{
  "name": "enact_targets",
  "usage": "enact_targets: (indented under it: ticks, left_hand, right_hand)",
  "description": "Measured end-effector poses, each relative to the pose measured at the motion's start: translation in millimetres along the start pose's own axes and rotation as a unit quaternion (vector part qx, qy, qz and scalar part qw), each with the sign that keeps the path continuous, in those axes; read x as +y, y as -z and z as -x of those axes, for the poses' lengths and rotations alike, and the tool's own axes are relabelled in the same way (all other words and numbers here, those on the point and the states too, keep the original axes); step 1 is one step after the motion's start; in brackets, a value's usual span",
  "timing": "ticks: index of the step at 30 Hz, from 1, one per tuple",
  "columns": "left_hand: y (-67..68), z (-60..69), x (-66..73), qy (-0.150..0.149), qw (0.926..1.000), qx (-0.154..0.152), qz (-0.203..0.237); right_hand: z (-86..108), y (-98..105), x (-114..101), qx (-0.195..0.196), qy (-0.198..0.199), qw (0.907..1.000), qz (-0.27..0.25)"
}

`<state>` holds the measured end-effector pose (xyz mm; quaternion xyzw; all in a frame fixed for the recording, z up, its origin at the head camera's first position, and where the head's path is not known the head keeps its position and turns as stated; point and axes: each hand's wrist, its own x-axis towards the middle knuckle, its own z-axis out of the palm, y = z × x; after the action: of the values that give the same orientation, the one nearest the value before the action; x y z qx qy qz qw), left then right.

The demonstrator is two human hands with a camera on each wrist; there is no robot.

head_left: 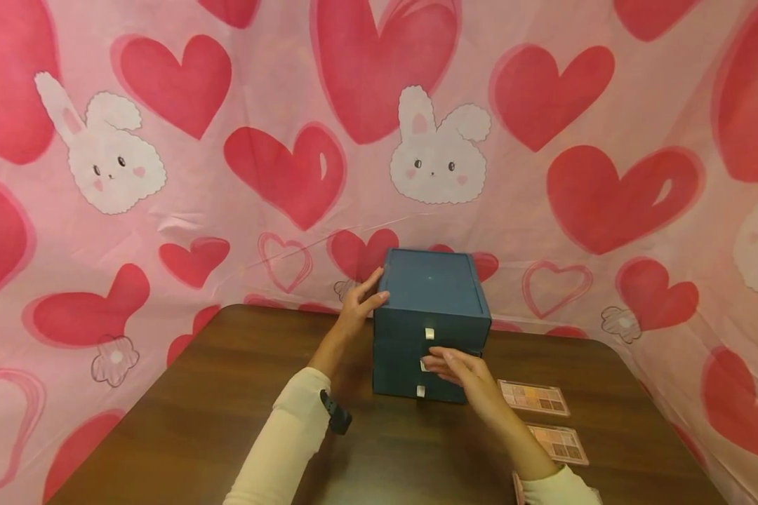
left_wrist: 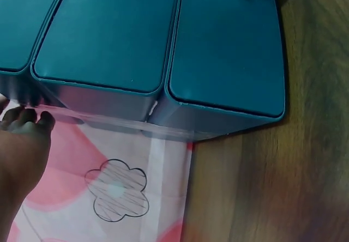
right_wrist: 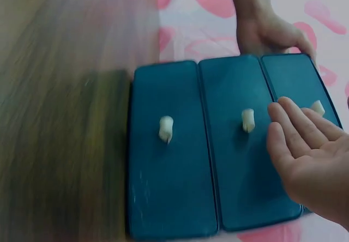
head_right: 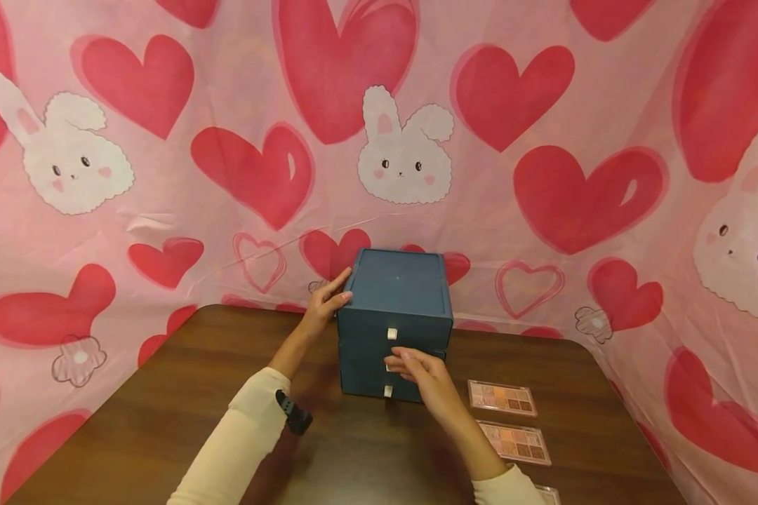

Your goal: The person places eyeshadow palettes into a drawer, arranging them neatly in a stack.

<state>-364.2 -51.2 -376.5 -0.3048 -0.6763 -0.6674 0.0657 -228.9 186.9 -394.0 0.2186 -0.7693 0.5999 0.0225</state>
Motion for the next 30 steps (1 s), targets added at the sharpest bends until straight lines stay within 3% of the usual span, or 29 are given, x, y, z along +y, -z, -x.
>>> enact_targets:
  ticks: [6,12,18,24,30]
  left_hand:
    - [-0.6,-1.0,-3.9,-0.003,0.9998,0.015,0.016]
    - [-1.8,-1.6,-7.3,-0.008,0.9996,0.022,0.015]
    - [-1.7,-0.2,-9.7,0.006,0.9997,0.022,0.012]
    - [-1.3,1.1,-9.6,0.034,0.9989,0.031,0.009]
    - [-2.0,-0.2,-5.3,0.037,0.9985,0.033,0.023]
  right_hand:
    - [-20.5,-5,-2,-0.005,-0.08,0.9923,-0.095]
    - [-31.7,-4,-3,0.004,-0.125,0.9809,-0.149]
    - [-37.4,-8,-5,0.012,-0.145,0.9765,-0.158]
    - [-42.2,-19,-3,0.074,-0.158,0.9694,-0.173]
    - [-42.4,-26,1,0.116,-0.138,0.967,-0.18]
